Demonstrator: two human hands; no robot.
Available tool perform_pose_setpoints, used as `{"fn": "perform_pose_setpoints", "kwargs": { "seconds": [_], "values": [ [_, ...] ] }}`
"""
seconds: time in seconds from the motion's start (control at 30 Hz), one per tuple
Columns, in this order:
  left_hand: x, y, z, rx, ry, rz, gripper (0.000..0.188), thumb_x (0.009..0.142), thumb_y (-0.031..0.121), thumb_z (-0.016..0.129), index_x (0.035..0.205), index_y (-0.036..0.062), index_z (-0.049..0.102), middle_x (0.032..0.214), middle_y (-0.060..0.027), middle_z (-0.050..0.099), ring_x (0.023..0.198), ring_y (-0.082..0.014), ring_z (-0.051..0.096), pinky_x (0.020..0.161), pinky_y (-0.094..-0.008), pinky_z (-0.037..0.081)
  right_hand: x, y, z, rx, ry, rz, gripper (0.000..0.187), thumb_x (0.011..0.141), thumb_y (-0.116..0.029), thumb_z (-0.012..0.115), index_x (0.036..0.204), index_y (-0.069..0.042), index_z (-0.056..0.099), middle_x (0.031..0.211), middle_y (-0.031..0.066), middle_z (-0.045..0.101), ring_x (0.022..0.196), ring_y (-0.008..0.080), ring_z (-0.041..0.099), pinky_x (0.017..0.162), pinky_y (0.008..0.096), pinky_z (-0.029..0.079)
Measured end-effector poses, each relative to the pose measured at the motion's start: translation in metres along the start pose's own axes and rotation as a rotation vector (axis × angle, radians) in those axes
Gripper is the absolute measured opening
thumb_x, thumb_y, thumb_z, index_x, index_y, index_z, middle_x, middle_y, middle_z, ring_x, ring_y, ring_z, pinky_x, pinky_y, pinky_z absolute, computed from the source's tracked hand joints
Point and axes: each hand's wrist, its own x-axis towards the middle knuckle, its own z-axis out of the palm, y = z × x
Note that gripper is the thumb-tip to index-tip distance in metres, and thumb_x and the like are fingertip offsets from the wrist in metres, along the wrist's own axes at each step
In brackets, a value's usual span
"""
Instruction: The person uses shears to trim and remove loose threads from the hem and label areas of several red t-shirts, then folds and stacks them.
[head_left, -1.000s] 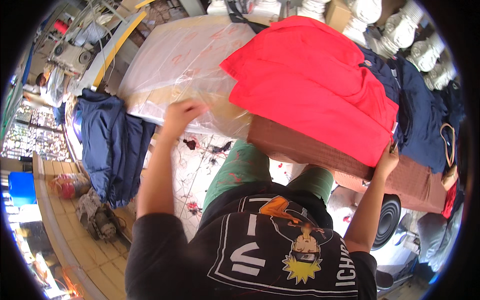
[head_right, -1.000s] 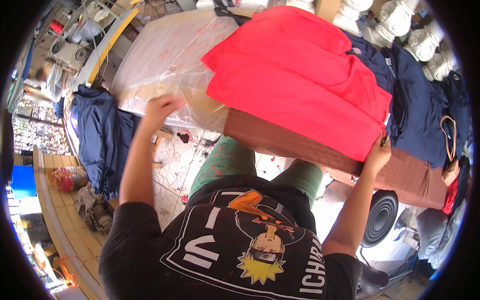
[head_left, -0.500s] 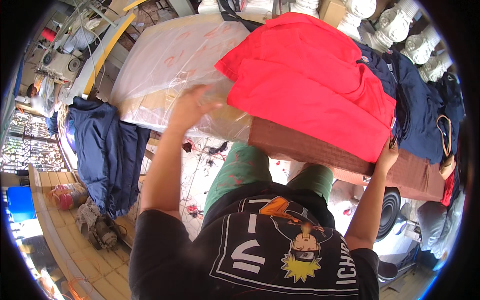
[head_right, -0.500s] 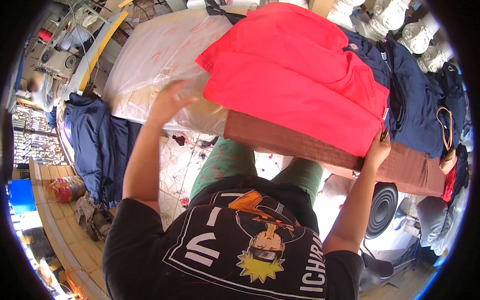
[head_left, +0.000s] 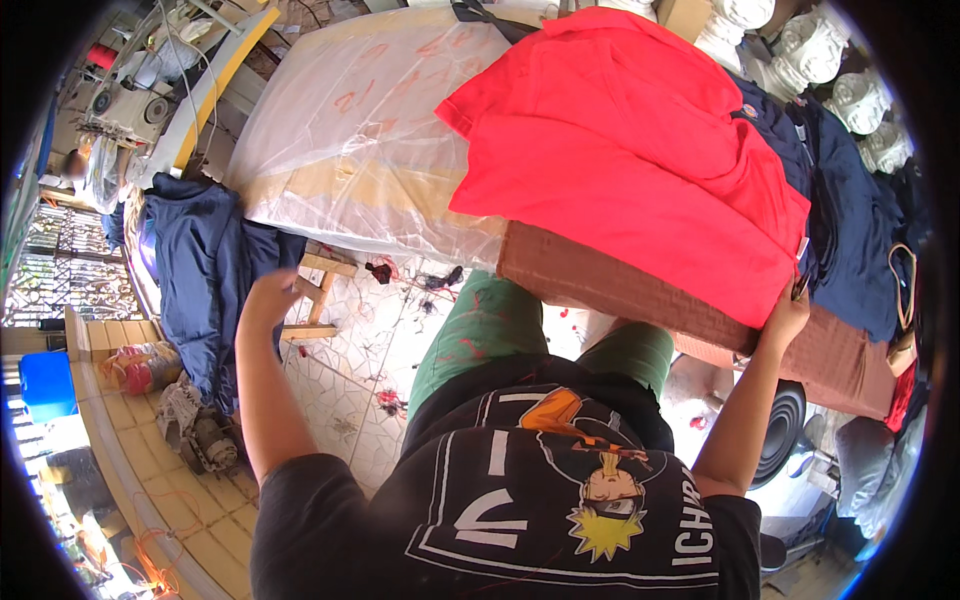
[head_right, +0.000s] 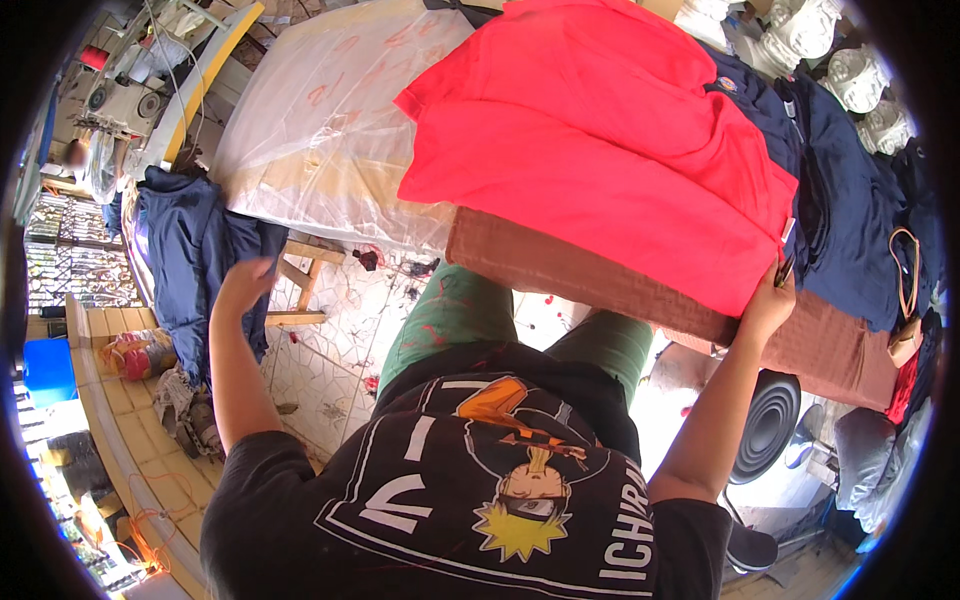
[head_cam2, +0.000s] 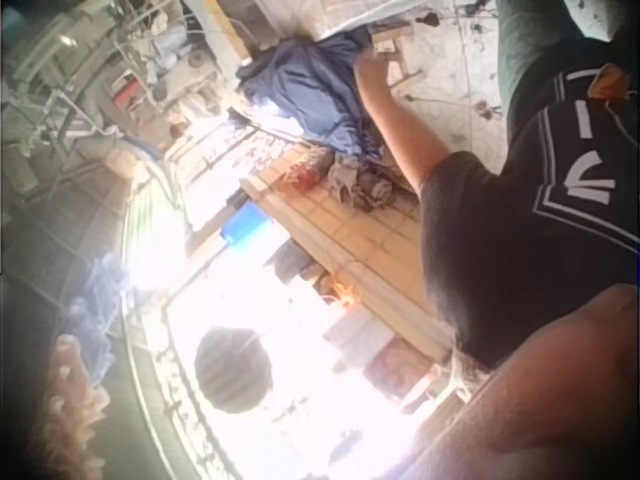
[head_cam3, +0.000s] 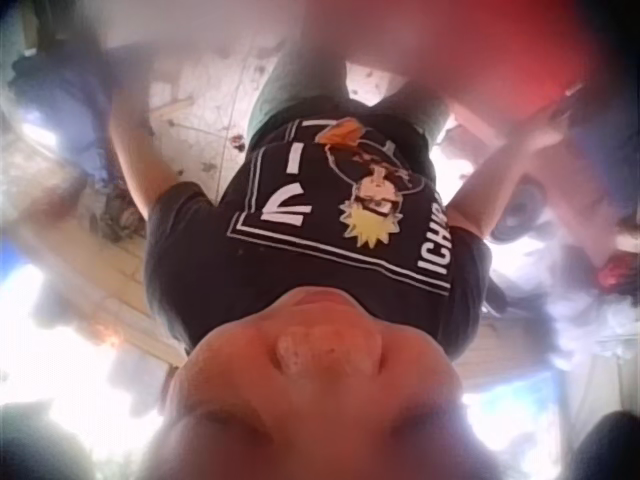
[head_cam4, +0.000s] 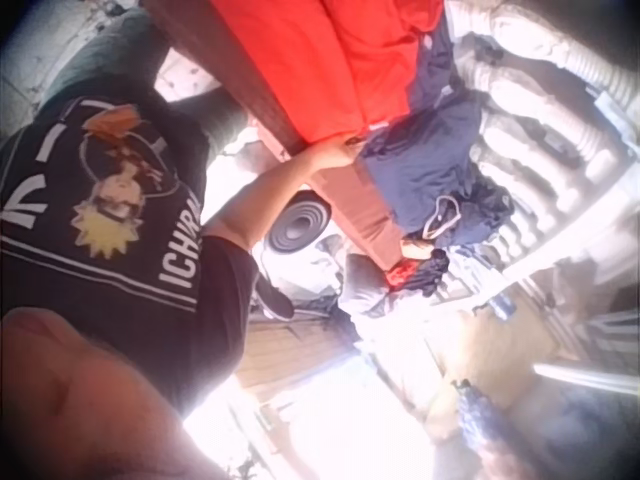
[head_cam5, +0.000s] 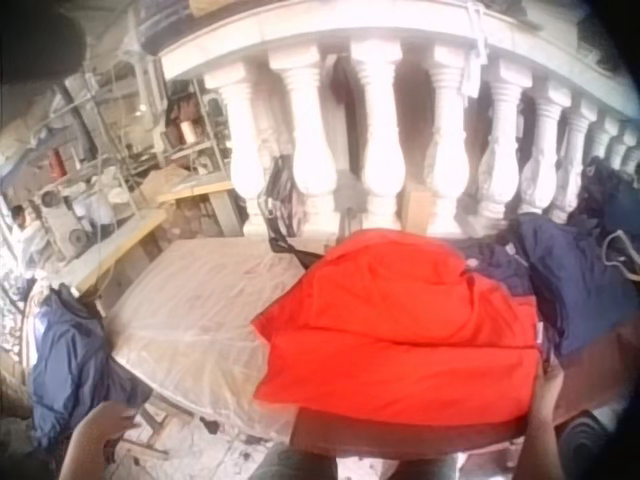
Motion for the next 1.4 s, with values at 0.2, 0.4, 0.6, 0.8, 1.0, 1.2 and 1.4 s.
{"fn": "perform_pose_setpoints", "kwargs": {
  "seconds": [0.2,0.4,0.6,0.8,1.0,1.2,1.4],
  "values": [
    [0.055,0.199,-0.059,-0.647,0.488,0.169,0.026,0.08,0.018,0.075,0.101,0.0034,0.07,0.106,-0.0115,0.066,0.1,-0.0249,0.062,0.088,-0.0333,0.047,-0.011,-0.072,-0.017,0.093,0.236,-0.064,0.033,0.089,-0.027,0.069,0.11,-0.002,0.063,0.082,0.0037,0.06,0.068,0.0115,0.052,0.061,0.0283,0.046],
    [0.055,0.242,-0.03,-0.772,0.534,0.096,0.017,0.077,0.015,0.077,0.09,0.0063,0.073,0.102,-0.0088,0.066,0.098,-0.0243,0.061,0.083,-0.0339,0.048,-0.075,-0.227,0.002,0.244,-0.35,-0.228,0.046,0.085,-0.028,0.073,0.121,-0.005,0.057,0.098,0.0042,0.056,0.08,0.0138,0.055,0.073,0.0281,0.048],
    [0.048,0.242,-0.026,-0.835,0.6,0.171,0.012,0.077,0.012,0.076,0.088,0.0073,0.075,0.098,-0.0057,0.067,0.095,-0.022,0.06,0.079,-0.0331,0.049,-0.156,-0.305,0.046,0.28,-0.704,-0.857,0.032,0.086,-0.017,0.063,0.115,-0.008,0.055,0.099,0.0108,0.058,0.091,0.0288,0.06,0.075,0.0392,0.049],
    [0.045,0.237,-0.029,-0.851,0.598,0.171,0.011,0.075,0.009,0.076,0.087,0.0094,0.076,0.096,-0.0036,0.067,0.093,-0.0212,0.058,0.082,-0.0331,0.047,-0.176,-0.325,0.08,0.28,-0.67,-1.142,0.024,0.084,-0.015,0.064,0.106,-0.007,0.061,0.096,0.005,0.056,0.085,0.0212,0.059,0.069,0.0346,0.047],
    [0.045,0.234,-0.032,-0.869,0.564,0.229,0.007,0.077,0.014,0.075,0.083,0.0107,0.076,0.093,-0.0041,0.068,0.094,-0.0203,0.059,0.084,-0.0334,0.045,-0.182,-0.33,0.086,0.241,-0.695,-1.144,0.023,0.083,-0.013,0.063,0.105,-0.007,0.062,0.096,0.004,0.057,0.084,0.0203,0.06,0.069,0.0334,0.047],
    [0.044,0.188,-0.079,-0.476,-0.061,0.413,0.022,0.083,0.031,0.068,0.083,0.0092,0.073,0.087,-0.0088,0.069,0.091,-0.025,0.063,0.08,-0.0377,0.048,-0.164,-0.332,0.077,0.234,-0.603,-0.933,0.026,0.081,-0.013,0.065,0.106,-0.008,0.062,0.098,0.0072,0.059,0.085,0.0259,0.062,0.07,0.0373,0.051],
    [0.108,0.212,-0.069,-0.663,0.482,0.202,0.027,0.084,0.027,0.068,0.1,0.0051,0.068,0.097,-0.0126,0.067,0.085,-0.0281,0.066,0.078,-0.0362,0.05,-0.127,-0.322,0.05,0.231,-0.563,-0.805,0.027,0.082,-0.012,0.067,0.109,-0.008,0.062,0.104,0.0121,0.06,0.088,0.0316,0.062,0.072,0.0408,0.052]
  ]
}}
